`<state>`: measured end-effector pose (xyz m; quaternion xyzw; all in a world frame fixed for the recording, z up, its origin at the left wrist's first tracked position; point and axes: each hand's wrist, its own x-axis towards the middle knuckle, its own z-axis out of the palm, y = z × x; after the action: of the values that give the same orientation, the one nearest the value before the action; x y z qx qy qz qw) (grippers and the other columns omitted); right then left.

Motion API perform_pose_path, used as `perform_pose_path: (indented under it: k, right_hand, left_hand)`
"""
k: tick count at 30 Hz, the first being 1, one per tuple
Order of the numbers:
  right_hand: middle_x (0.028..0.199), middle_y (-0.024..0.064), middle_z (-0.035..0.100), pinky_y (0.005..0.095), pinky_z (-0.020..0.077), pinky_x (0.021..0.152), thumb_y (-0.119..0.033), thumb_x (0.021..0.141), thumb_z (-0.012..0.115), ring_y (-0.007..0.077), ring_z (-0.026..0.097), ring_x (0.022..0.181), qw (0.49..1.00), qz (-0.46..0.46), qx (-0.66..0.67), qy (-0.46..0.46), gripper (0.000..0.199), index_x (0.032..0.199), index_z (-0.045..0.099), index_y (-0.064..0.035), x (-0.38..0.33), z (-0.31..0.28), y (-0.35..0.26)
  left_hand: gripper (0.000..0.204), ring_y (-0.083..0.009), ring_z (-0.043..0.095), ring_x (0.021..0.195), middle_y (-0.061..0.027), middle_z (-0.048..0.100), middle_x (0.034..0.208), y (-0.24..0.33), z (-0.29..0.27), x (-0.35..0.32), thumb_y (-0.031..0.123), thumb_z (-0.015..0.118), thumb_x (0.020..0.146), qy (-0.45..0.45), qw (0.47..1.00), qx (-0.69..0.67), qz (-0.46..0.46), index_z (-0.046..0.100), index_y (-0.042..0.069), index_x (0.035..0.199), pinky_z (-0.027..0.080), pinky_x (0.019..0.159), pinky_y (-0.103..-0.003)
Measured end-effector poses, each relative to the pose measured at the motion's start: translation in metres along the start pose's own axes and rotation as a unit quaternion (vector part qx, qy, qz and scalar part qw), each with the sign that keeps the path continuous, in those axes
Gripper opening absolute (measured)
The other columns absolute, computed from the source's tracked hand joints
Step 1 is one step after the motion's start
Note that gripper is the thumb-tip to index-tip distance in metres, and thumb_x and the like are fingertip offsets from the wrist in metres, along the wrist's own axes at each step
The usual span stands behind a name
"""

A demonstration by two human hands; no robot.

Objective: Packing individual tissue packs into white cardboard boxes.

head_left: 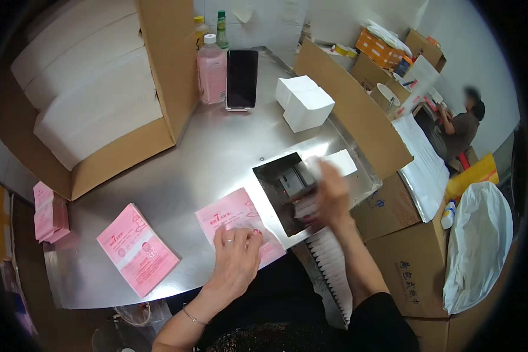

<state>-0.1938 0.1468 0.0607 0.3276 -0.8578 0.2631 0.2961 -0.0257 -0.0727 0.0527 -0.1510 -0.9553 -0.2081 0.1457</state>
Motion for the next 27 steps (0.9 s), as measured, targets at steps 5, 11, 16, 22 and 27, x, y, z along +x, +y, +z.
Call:
perform_pose_path:
  k: [5,11,16,22,27]
  right_hand:
    - [0.112,0.0197,0.061,0.0675,0.0321,0.11,-0.015,0.083,0.062,0.0341,0.061,0.111,0.944,-0.267,0.147,-0.128,0.04,0.12,0.064,0.001,-0.059,0.002,-0.132]
    - [0.09,0.0185,0.063,0.0654,0.0269,0.112,-0.014,0.077,0.063,0.0326,0.062,0.091,0.957,-0.185,0.026,-0.223,0.025,0.097,0.066,0.0004,-0.007,0.052,-0.134]
    - [0.093,0.016,0.056,0.0542,0.0471,0.084,-0.008,0.077,0.066,0.0365,0.06,0.097,0.996,-0.008,-0.058,-0.065,0.02,0.094,0.057,-0.0021,-0.001,0.0,-0.054]
    - [0.087,0.0125,0.054,0.045,0.0428,0.08,-0.015,0.088,0.065,0.03,0.055,0.087,0.95,0.051,-0.309,-0.006,0.013,0.081,0.062,-0.0039,-0.014,0.001,0.046]
    - [0.085,0.0127,0.055,0.0451,0.0438,0.074,-0.008,0.085,0.064,0.0315,0.055,0.088,0.967,0.11,-0.231,-0.016,0.007,0.086,0.065,-0.0015,-0.012,-0.002,0.051]
  left_hand:
    - [0.066,-0.0483,0.037,0.136,-0.0285,0.036,0.151,-0.029,-0.019,-0.013,0.034,0.081,0.067,0.011,0.997,-0.052,-0.046,0.062,0.002,0.122,0.027,0.11,-0.062]
    - [0.071,-0.0502,0.024,0.145,-0.0296,0.028,0.156,-0.01,-0.002,0.005,0.037,0.077,0.071,0.138,0.98,-0.006,-0.143,0.054,0.008,0.132,0.014,0.11,-0.072]
    - [0.059,-0.0408,0.046,0.122,-0.0247,0.051,0.136,-0.019,-0.019,-0.005,0.043,0.069,0.079,0.029,0.982,0.152,-0.111,0.063,0.013,0.13,0.034,0.094,-0.055]
    - [0.056,-0.0365,0.049,0.1,-0.0213,0.054,0.119,-0.009,-0.011,0.012,0.046,0.069,0.081,0.078,0.973,0.173,-0.133,0.064,0.009,0.123,0.037,0.088,-0.049]
    - [0.049,-0.0377,0.049,0.101,-0.0217,0.053,0.119,-0.008,-0.019,0.012,0.043,0.07,0.081,0.036,0.98,0.167,-0.104,0.063,0.005,0.112,0.038,0.087,-0.048]
